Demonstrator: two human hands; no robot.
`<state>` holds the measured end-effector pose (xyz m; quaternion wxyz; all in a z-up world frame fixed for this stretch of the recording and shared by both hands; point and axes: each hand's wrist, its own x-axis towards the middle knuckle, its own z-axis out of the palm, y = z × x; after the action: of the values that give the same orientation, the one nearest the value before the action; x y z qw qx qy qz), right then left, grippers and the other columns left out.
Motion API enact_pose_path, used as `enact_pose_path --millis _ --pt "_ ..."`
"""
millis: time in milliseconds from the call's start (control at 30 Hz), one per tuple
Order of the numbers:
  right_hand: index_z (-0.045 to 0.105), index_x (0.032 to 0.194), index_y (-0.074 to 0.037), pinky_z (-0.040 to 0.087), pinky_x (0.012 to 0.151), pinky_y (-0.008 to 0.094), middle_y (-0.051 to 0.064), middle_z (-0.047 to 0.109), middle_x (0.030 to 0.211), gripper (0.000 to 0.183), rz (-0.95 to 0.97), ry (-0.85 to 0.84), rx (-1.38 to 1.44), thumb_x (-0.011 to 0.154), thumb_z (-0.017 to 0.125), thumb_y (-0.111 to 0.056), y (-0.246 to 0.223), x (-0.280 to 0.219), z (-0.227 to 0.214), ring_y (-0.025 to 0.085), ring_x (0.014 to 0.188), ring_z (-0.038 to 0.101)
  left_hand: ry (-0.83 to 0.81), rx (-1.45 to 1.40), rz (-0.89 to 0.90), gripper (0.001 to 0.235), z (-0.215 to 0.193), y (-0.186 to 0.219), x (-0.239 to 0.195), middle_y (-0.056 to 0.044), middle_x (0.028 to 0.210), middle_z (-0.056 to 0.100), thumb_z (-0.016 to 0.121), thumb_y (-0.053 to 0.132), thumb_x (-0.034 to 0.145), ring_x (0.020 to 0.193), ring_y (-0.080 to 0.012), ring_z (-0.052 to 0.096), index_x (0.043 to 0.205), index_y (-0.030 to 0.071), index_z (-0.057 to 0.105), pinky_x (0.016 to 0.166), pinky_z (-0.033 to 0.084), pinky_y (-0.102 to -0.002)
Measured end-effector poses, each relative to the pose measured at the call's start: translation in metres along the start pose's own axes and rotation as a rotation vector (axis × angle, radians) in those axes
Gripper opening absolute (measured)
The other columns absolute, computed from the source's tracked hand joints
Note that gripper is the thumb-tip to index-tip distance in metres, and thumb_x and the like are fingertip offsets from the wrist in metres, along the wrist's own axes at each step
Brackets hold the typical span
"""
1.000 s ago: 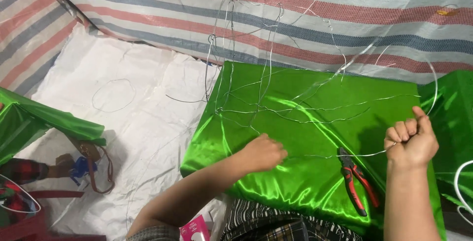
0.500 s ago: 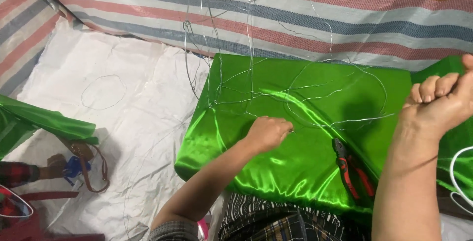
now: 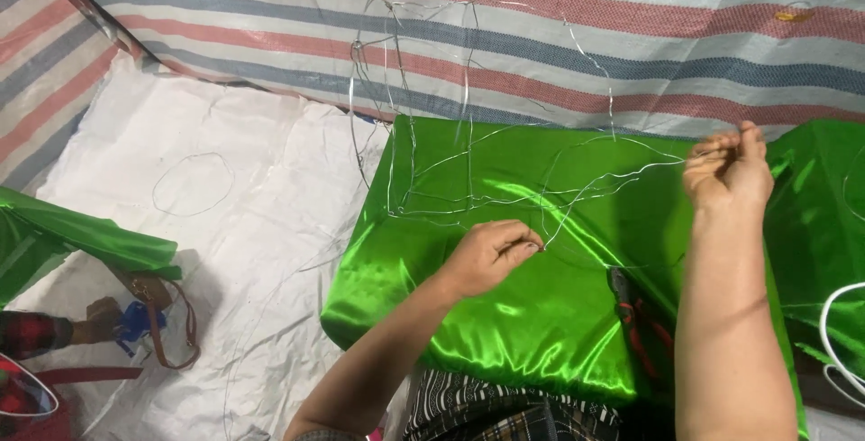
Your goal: Refining a wire mesh structure by cutting, bending, and twisting metal wires with pliers.
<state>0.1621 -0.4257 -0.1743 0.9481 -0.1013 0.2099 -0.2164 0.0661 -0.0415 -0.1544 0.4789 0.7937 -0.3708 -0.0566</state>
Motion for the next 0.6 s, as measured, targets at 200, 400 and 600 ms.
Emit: enact_pose_path --millis 200,400,600 --pt "0.068 0.099 -0.005 0.049 0.069 0.024 0.001 0.056 0.074 0.027 0.116 -0.087 -0.241 0.111 0.047 -0.016 0.01 -0.091 0.076 0.012 0.067 0.052 0.071 0.167 0.083 0.014 0.003 0.008 0.009 0.0 0.09 0.072 0.055 0.022 0.102 0.081 -0.0164 0.069 0.101 0.015 0.067 0.09 0.056 -0.046" --pt "0.062 0.128 -0.013 0.06 0.08 0.04 0.0 0.064 0.091 0.03 -0.206 -0.433 -0.598 0.101 0.063 -0.027 0.072 -0.222 0.072 0.015 0.085 0.064 0.014 0.287 -0.046 0.02 0.014 0.023 0.023 0.003 0.097 0.075 0.052 0.028 0.099 0.088 -0.0218 0.071 0.105 0.02 0.07 0.079 0.054 -0.045" --pt "0.059 0.119 -0.019 0.049 0.061 0.024 -0.006 0.048 0.068 0.033 -0.224 -0.294 -0.688 0.114 0.029 -0.03 0.09 -0.24 0.081 0.009 0.06 0.05 -0.014 0.176 -0.068 0.021 0.013 0.056 0.024 -0.006 0.08 0.071 0.051 0.018 0.101 0.079 -0.0243 0.071 0.103 0.012 0.071 0.074 0.058 -0.037"
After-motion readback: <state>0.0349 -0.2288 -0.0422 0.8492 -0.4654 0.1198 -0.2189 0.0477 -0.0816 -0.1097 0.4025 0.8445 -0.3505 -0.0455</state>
